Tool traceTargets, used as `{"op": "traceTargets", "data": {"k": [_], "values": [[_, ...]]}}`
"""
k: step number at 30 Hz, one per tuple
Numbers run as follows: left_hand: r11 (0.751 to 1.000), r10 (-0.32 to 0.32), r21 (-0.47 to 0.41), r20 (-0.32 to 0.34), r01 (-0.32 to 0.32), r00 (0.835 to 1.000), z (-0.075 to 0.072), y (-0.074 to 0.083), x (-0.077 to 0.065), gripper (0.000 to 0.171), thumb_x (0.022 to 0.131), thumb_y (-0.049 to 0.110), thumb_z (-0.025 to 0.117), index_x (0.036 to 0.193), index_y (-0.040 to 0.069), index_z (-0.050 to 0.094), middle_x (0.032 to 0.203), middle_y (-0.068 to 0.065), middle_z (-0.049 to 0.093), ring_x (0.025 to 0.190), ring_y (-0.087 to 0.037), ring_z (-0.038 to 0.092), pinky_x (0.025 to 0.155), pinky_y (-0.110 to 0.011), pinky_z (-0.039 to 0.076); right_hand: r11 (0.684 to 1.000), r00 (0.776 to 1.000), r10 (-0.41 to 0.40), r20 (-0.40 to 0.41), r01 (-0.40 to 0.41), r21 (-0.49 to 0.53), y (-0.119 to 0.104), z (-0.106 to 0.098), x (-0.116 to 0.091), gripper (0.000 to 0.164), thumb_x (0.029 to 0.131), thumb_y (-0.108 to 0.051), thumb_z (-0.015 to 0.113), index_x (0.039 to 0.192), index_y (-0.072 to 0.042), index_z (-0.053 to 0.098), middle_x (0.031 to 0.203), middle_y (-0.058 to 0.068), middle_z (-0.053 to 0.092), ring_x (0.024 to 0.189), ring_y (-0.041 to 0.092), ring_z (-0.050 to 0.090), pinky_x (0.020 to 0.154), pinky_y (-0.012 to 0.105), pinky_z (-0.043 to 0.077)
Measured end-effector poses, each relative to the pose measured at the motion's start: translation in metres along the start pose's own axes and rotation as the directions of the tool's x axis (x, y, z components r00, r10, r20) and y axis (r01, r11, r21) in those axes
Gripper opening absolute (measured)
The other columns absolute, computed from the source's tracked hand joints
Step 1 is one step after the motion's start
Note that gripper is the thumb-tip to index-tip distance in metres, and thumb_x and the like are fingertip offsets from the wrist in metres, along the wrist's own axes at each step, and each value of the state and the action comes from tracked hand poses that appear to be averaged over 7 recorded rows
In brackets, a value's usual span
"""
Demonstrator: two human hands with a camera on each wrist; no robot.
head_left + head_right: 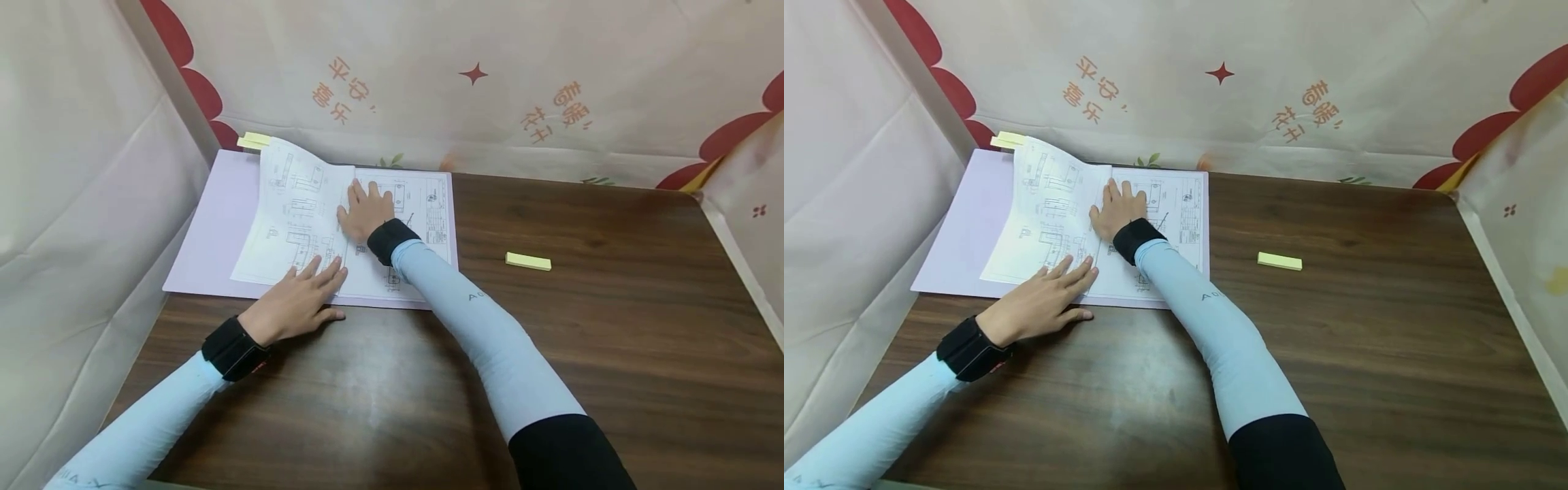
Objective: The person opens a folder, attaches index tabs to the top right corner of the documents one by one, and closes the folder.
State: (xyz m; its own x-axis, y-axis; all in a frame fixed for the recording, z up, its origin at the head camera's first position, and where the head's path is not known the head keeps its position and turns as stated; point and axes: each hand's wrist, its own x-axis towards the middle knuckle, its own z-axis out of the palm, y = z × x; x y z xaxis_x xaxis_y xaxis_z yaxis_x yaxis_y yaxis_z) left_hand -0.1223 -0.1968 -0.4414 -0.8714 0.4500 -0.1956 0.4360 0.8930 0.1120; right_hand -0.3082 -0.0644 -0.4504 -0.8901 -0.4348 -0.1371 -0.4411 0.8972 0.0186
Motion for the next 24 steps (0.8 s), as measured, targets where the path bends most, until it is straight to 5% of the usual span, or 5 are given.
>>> {"op": "traceTargets", "data": {"k": [6, 14, 24], "values": [[0.998, -0.012, 0.055, -0.003, 0.012, 1.000, -0.001, 0.002, 0.000, 0.079, 0.100, 0.060, 0.056, 0.162, 0.014, 0.035, 0.170, -0.011, 0.030, 0.154, -0.045, 0.031, 0.114, -0.071, 0.036, 0.999, 0.999, 0.037, -0.021, -0.037, 0.001, -0.001, 0.000, 0.011, 0.068, 0.109, -0.050, 0.017, 0.166, -0.014, 0.020, 0.175, -0.002, 0.014, 0.156, 0.028, 0.026, 0.116, 0.052, 0.039], [0.992, -0.026, 0.120, -0.015, 0.027, 1.000, -0.004, 0.005, 0.000, 0.080, 0.098, 0.063, 0.056, 0.160, 0.015, 0.039, 0.169, -0.010, 0.033, 0.153, -0.044, 0.035, 0.112, -0.070, 0.039, 0.987, 0.994, 0.094, 0.059, -0.100, 0.124, 0.006, -0.004, 0.025, 0.068, 0.108, -0.051, 0.017, 0.168, -0.017, 0.011, 0.176, -0.001, 0.007, 0.159, 0.033, 0.021, 0.117, 0.054, 0.038], [0.989, -0.026, 0.144, -0.023, 0.029, 0.999, -0.005, 0.005, -0.003, 0.078, 0.098, 0.061, 0.057, 0.159, 0.015, 0.042, 0.168, -0.009, 0.035, 0.152, -0.042, 0.036, 0.111, -0.069, 0.041, 0.959, 0.990, 0.115, 0.082, -0.132, 0.253, 0.008, -0.018, 0.017, 0.067, 0.109, -0.046, 0.020, 0.167, -0.014, 0.012, 0.176, 0.001, 0.009, 0.152, 0.039, 0.034, 0.118, 0.052, 0.038]]}}
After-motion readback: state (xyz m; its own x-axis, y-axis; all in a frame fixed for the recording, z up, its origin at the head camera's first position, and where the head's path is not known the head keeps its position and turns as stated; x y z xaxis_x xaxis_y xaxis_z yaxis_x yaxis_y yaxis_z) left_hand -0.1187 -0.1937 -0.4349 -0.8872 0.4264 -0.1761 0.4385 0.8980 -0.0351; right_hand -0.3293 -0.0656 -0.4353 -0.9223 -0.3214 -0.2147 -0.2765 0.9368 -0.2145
